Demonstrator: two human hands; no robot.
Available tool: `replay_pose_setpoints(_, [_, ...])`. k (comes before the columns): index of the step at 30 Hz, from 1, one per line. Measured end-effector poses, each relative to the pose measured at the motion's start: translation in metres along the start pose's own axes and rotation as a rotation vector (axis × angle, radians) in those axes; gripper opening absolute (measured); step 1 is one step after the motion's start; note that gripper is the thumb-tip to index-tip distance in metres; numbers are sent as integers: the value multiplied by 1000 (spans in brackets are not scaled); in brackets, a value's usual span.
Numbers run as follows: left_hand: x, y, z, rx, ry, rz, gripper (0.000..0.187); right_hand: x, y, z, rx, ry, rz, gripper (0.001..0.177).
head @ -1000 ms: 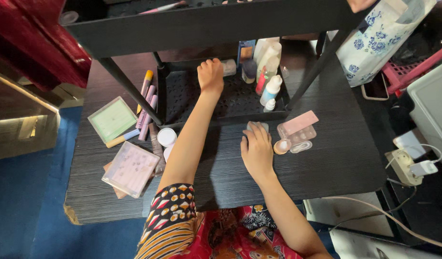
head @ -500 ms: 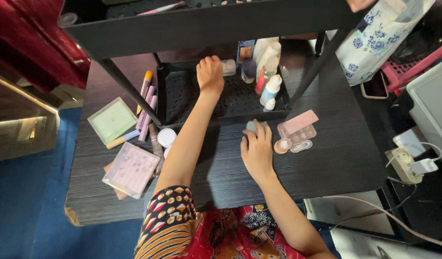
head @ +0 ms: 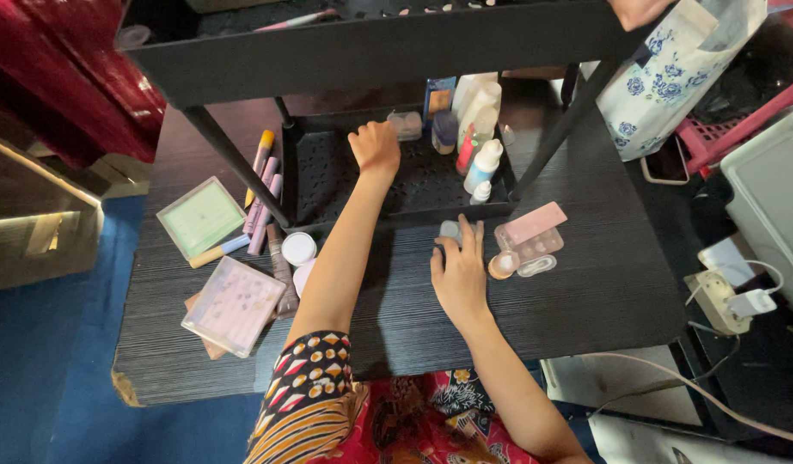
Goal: The person organizes various cosmetic items on a black rolling cart. They pick up bottles, tubes, and compacts from the tabletop and place them onto the lower shelf of the cart, arranging them in rows.
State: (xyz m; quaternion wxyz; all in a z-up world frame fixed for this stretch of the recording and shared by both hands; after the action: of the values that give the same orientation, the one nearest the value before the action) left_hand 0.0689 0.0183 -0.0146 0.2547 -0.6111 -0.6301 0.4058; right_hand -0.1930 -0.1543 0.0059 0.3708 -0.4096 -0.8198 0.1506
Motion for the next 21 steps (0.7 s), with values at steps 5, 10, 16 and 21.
replay_pose_setpoints(5, [-2,7,-4,-43,18,3,16,-2,2,1,-5,-1,-1,18])
replay_pose_setpoints(10, [-2,9,-3,-59,-6,23,18,-5,3,2,-22,-6,-3,15])
replay_pose_setpoints(16, [-8,-29,10,-195,68,71,17,-4,2,0,-28,5,-19,22])
replay_pose_setpoints(21, [-43,-124,64,-175,115,325,21,3,-4,-3,-33,-22,-21,33])
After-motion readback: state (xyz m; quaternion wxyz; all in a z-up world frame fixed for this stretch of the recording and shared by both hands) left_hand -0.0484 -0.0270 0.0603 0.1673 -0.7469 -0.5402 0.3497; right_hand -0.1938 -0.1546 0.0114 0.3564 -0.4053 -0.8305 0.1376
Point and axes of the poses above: each hand's wrist, its own z-axis away from the middle knuckle, its own y-axis out of the palm, x = y × z, the point moved 5 cm from there along -z, towards the middle knuckle, and after that the axes turned 14 degrees about -x, right-handed, at the moved point
